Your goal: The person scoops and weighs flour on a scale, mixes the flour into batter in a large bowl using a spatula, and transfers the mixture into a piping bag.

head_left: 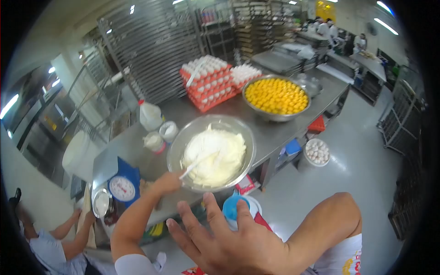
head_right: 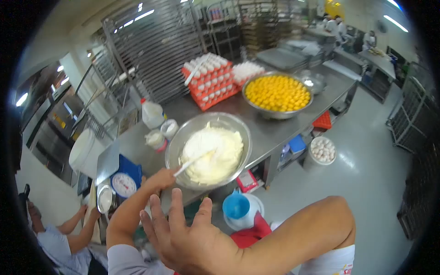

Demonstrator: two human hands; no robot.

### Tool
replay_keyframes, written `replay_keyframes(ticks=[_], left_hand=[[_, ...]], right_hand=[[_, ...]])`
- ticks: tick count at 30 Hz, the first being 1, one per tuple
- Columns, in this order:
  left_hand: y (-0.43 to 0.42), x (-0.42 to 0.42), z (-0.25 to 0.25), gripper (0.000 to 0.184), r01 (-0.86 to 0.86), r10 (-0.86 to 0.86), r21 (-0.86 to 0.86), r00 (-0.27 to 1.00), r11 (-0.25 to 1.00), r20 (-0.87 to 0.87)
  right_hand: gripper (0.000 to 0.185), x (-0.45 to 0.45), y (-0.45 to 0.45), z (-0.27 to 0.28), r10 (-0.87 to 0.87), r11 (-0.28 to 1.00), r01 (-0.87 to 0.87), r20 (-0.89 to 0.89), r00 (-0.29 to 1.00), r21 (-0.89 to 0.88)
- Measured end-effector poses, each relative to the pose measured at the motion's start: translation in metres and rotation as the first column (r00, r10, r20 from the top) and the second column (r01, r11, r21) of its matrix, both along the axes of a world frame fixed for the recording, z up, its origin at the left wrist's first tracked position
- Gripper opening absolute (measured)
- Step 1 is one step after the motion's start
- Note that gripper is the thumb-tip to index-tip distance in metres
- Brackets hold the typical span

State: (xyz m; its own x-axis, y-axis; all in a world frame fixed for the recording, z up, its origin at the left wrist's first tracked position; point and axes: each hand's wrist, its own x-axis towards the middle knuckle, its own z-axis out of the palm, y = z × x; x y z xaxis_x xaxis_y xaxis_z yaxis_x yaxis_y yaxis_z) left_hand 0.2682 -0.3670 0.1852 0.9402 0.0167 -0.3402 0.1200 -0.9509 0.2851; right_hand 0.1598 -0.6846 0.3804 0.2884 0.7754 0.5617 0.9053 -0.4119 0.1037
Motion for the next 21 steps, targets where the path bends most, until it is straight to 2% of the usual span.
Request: replay_keyframes(ticks=[2, 3, 4, 5, 6, 8, 9, 10, 11, 12, 13, 15, 16, 17, 19, 20, 21], left_hand=[[-0.012, -0.003, 0.019, 0.052, -0.077, 0.078, 0.029, 0.995, 0.997, -0.067], [0.000, -0.003, 0.007, 0.049, 0.003, -0.009, 0.071, 0.997, 0.997, 0.080], [0.004, 0.000, 0.004, 0.043, 0.010, -0.019, 0.063, 0.990, 0.998, 0.142], [-0.003, 0.001, 0.016, 0.040, -0.006, -0.007, 0.100, 0.991, 0.995, 0.134], [-0.014, -0.001, 0.032, 0.039, -0.020, 0.003, 0.135, 0.993, 0.991, 0.122], [-0.033, 0.001, 0.053, 0.038, -0.031, 0.013, 0.224, 0.997, 0.974, 0.082], [-0.044, 0.002, 0.062, 0.038, -0.008, 0.002, 0.296, 1.000, 0.955, 0.020], [-0.051, 0.003, 0.067, 0.038, -0.013, 0.016, 0.315, 1.000, 0.949, -0.007], [-0.058, 0.007, 0.072, 0.039, 0.011, 0.012, 0.314, 0.997, 0.949, -0.071], [-0.064, 0.011, 0.075, 0.040, 0.034, 0.007, 0.306, 0.991, 0.951, -0.133], [-0.071, 0.014, 0.073, 0.040, 0.039, 0.010, 0.315, 0.988, 0.948, -0.152], [-0.084, 0.020, 0.060, 0.044, 0.020, 0.088, 0.310, 0.939, 0.950, -0.331], [-0.090, 0.021, 0.052, 0.046, -0.033, 0.103, 0.198, 0.927, 0.980, -0.360], [-0.093, 0.022, 0.035, 0.046, -0.033, 0.107, 0.201, 0.923, 0.979, -0.370], [-0.108, 0.025, 0.003, 0.046, 0.005, -0.010, -0.050, 0.993, 0.999, -0.115], [-0.120, 0.033, -0.003, 0.046, 0.010, -0.016, -0.046, 0.993, 0.999, -0.118], [-0.146, 0.046, 0.001, 0.046, -0.263, 0.234, -0.111, 0.946, 0.958, -0.223]], right_hand=[[0.040, 0.027, -0.015, -0.004, 0.164, 0.961, -0.160, -0.004, 0.987, -0.224], [0.042, 0.047, -0.023, -0.029, 0.245, 0.938, -0.257, -0.081, 0.966, -0.232], [0.044, 0.077, -0.029, -0.031, 0.220, 0.912, -0.287, -0.238, 0.946, -0.294], [0.045, 0.123, -0.036, -0.032, 0.108, 0.877, -0.372, -0.628, 0.770, -0.305], [0.027, 0.169, -0.038, -0.057, 0.036, 0.931, -0.227, -0.547, 0.836, -0.286], [0.033, 0.276, -0.036, -0.140, -0.114, 0.993, 0.106, -0.519, 0.847, -0.046], [0.035, 0.327, -0.035, -0.189, -0.080, 0.973, 0.180, -0.516, 0.853, 0.147], [0.034, 0.364, -0.030, -0.242, -0.169, 0.898, 0.342, -0.500, 0.849, 0.278], [0.034, 0.379, -0.026, -0.259, -0.155, 0.892, 0.347, -0.524, 0.837, 0.290], [0.034, 0.389, -0.024, -0.268, 0.020, 0.877, 0.449, -0.945, 0.326, 0.173], [0.034, 0.395, -0.025, -0.279, 0.185, 0.894, 0.448, -0.924, -0.335, 0.016], [0.033, 0.397, -0.021, -0.295, 0.244, 0.912, 0.401, -0.901, -0.358, 0.087], [0.032, 0.396, -0.018, -0.298, 0.292, 0.921, 0.358, -0.881, -0.372, 0.154], [0.032, 0.395, -0.017, -0.301, 0.294, 0.921, 0.357, -0.876, -0.383, 0.153], [0.025, 0.386, -0.020, -0.305, 0.434, 0.873, 0.413, -0.798, -0.418, 0.258], [0.025, 0.382, -0.020, -0.302, 0.439, 0.870, 0.419, -0.795, -0.418, 0.260], [0.025, 0.374, -0.022, -0.297, 0.419, 0.869, 0.436, -0.817, -0.396, 0.234]])
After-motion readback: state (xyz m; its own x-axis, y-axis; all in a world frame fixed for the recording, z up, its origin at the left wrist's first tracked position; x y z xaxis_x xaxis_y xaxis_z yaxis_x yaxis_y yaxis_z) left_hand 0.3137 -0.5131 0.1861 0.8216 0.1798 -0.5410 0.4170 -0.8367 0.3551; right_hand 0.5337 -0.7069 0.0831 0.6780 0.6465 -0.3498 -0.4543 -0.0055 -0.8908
